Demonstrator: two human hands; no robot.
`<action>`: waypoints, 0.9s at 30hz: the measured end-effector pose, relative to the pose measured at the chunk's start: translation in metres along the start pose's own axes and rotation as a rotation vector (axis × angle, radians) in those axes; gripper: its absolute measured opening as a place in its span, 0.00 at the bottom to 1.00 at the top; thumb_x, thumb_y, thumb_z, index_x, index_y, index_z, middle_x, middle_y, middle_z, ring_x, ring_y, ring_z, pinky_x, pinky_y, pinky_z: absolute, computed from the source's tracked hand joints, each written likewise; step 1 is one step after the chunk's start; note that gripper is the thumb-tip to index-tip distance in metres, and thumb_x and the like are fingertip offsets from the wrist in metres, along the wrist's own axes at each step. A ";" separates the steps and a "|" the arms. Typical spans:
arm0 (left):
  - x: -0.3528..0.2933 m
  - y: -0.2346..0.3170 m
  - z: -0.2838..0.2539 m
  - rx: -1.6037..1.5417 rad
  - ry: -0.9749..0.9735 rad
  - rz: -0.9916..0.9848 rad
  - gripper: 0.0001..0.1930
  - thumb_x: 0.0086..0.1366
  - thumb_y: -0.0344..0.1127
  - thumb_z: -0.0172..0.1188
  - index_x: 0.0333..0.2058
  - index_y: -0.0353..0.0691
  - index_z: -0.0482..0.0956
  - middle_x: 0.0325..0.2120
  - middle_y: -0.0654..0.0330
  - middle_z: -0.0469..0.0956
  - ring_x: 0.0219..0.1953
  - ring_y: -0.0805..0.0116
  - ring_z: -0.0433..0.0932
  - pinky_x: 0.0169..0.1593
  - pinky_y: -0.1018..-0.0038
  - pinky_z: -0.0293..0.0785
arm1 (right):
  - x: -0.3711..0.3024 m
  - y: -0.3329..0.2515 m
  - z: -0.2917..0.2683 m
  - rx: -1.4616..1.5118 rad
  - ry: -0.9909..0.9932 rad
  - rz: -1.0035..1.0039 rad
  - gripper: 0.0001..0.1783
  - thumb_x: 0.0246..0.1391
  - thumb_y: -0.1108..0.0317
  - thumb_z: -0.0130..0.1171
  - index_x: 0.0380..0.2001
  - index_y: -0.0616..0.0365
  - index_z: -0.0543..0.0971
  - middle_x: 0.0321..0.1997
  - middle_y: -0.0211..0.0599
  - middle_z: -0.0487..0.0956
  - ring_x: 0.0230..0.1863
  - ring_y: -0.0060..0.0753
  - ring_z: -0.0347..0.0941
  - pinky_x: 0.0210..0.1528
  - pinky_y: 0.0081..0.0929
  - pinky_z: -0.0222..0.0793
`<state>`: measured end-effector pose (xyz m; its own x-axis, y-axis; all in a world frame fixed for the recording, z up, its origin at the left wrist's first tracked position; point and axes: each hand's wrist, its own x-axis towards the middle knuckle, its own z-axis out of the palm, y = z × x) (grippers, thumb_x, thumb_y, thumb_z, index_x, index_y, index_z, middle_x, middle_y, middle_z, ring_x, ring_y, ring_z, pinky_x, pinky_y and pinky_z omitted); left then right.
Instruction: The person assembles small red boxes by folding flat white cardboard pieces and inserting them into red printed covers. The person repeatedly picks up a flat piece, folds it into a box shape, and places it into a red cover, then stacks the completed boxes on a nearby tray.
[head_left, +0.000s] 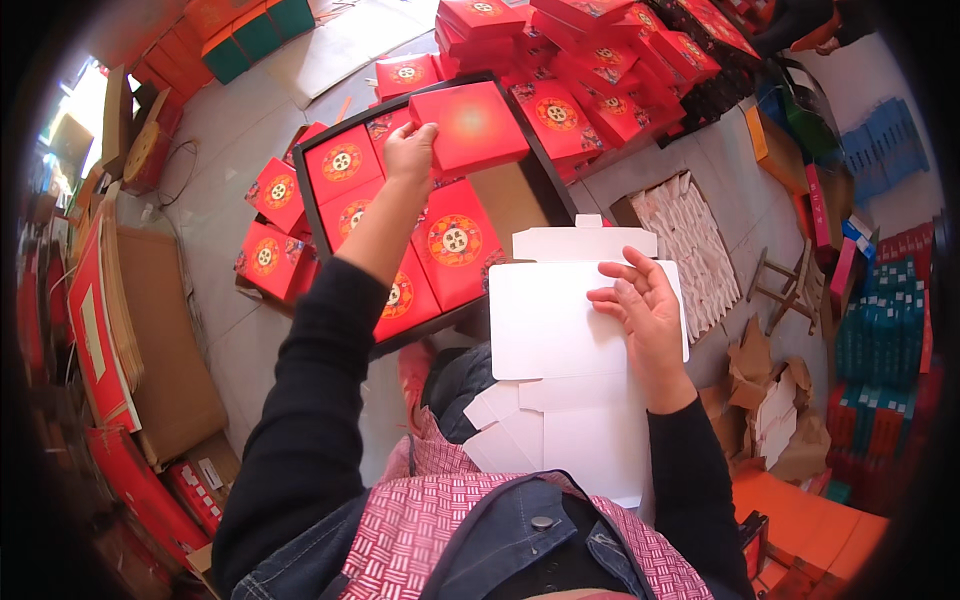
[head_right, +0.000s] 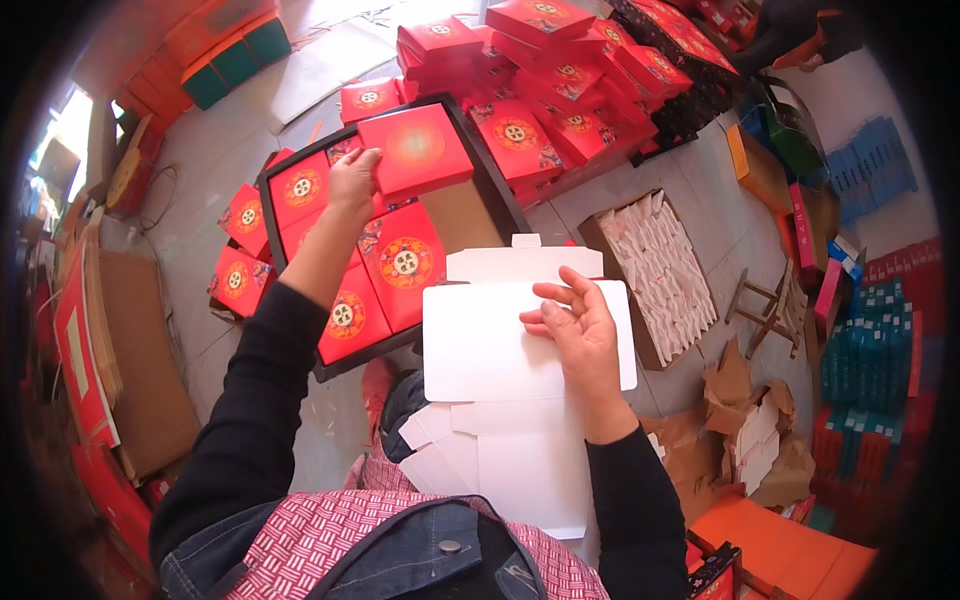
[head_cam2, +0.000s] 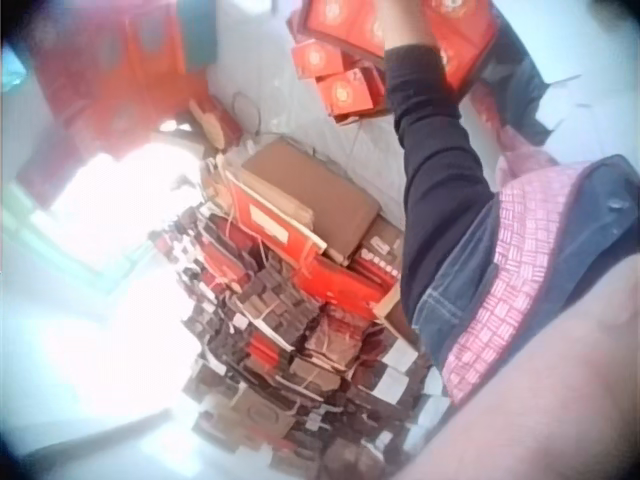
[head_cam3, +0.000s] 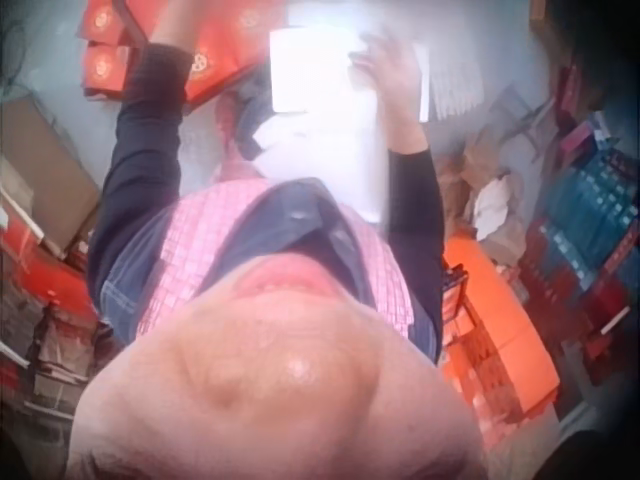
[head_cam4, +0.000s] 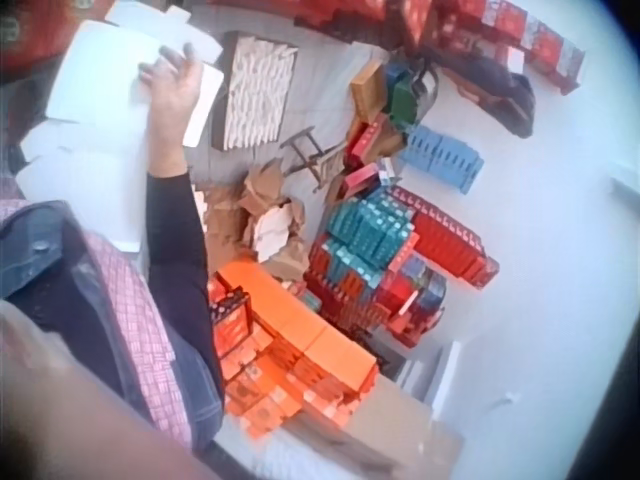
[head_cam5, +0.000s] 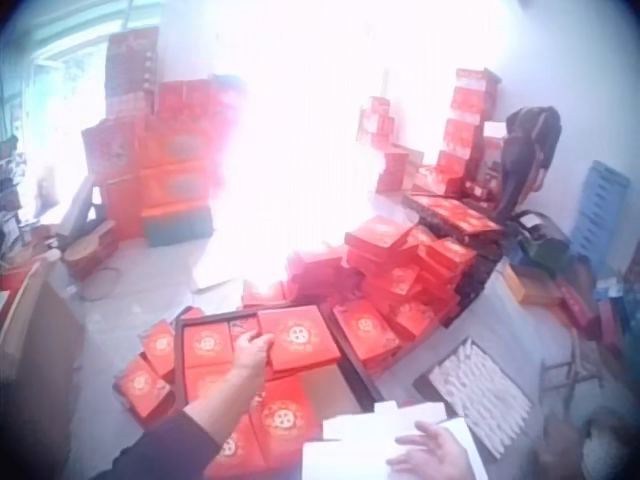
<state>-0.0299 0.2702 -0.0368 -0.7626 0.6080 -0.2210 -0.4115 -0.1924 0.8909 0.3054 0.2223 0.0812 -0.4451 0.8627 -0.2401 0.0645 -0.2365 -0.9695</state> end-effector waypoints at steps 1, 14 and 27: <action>0.017 -0.025 0.010 0.051 0.085 0.058 0.17 0.60 0.31 0.59 0.45 0.28 0.71 0.35 0.54 0.78 0.36 0.65 0.80 0.40 0.74 0.77 | 0.000 0.002 -0.004 0.030 0.009 0.013 0.24 0.62 0.71 0.48 0.59 0.65 0.59 0.51 0.45 0.72 0.43 0.32 0.77 0.45 0.23 0.73; 0.069 -0.110 0.055 0.730 0.370 0.236 0.23 0.68 0.41 0.46 0.54 0.29 0.68 0.49 0.39 0.73 0.52 0.44 0.72 0.55 0.60 0.67 | 0.009 0.001 -0.001 0.006 -0.022 0.030 0.23 0.59 0.74 0.48 0.58 0.64 0.63 0.51 0.44 0.72 0.43 0.30 0.76 0.45 0.20 0.72; 0.070 -0.115 0.062 0.913 0.394 0.369 0.21 0.65 0.31 0.47 0.57 0.36 0.68 0.55 0.45 0.69 0.61 0.52 0.63 0.61 0.63 0.60 | 0.009 0.002 0.004 -0.028 -0.039 0.028 0.20 0.60 0.75 0.46 0.56 0.65 0.66 0.52 0.45 0.73 0.43 0.30 0.76 0.45 0.20 0.72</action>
<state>-0.0048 0.3827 -0.1294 -0.9390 0.3063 0.1566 0.2849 0.4370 0.8532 0.2978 0.2280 0.0778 -0.4775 0.8377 -0.2652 0.1018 -0.2470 -0.9636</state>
